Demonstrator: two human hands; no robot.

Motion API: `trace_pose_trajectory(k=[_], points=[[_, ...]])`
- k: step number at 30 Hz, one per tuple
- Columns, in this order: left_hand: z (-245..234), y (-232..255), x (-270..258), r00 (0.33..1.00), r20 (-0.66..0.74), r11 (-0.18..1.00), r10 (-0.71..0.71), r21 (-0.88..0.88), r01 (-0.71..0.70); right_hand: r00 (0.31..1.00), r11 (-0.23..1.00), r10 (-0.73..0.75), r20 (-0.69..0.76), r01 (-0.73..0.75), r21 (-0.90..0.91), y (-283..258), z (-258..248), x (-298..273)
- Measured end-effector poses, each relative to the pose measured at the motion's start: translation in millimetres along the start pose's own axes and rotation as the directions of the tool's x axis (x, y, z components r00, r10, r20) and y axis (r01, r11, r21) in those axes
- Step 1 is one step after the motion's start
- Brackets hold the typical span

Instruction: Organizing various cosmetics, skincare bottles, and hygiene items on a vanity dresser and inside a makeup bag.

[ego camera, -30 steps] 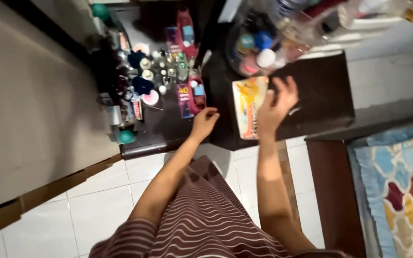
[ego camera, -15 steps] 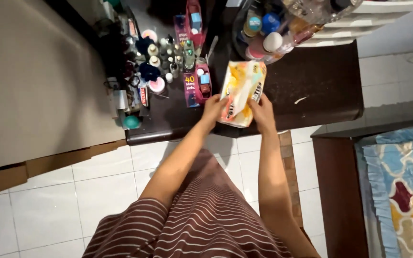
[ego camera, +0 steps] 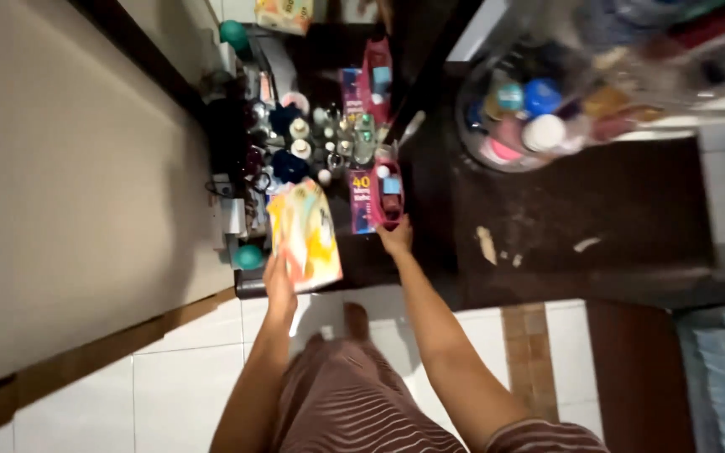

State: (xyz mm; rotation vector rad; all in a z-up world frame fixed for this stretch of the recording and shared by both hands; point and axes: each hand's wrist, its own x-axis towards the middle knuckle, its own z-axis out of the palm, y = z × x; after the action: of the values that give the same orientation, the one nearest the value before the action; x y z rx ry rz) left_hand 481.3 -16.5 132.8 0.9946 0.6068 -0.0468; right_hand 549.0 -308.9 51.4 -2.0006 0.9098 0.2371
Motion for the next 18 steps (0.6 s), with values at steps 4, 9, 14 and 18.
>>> trace_pose_trajectory(k=[4, 9, 14, 18], points=[[-71, -52, 9, 0.993, -0.12, 1.0, -0.018, 0.012, 0.02, 0.979, 0.958, -0.168, -0.115, 0.135, -0.251, 21, 38, 52], [-109, -66, 0, 0.986, -0.117, 0.993, -0.118, 0.0, 0.118, 0.943, 0.969, -0.162, -0.291, 0.096, -0.229, 46, 64, 75], [-85, -39, -4, 0.984, -0.116, 0.988, -0.136, -0.093, 0.126, 0.875, 0.92, -0.387, -0.29, 0.343, -0.191, 5, 55, -8], [-66, -22, 1, 0.988, -0.116, 0.994, -0.105, -0.018, 0.104, 0.83, 0.853, -0.508, -0.231, 0.446, -0.271, 17, 78, -50]])
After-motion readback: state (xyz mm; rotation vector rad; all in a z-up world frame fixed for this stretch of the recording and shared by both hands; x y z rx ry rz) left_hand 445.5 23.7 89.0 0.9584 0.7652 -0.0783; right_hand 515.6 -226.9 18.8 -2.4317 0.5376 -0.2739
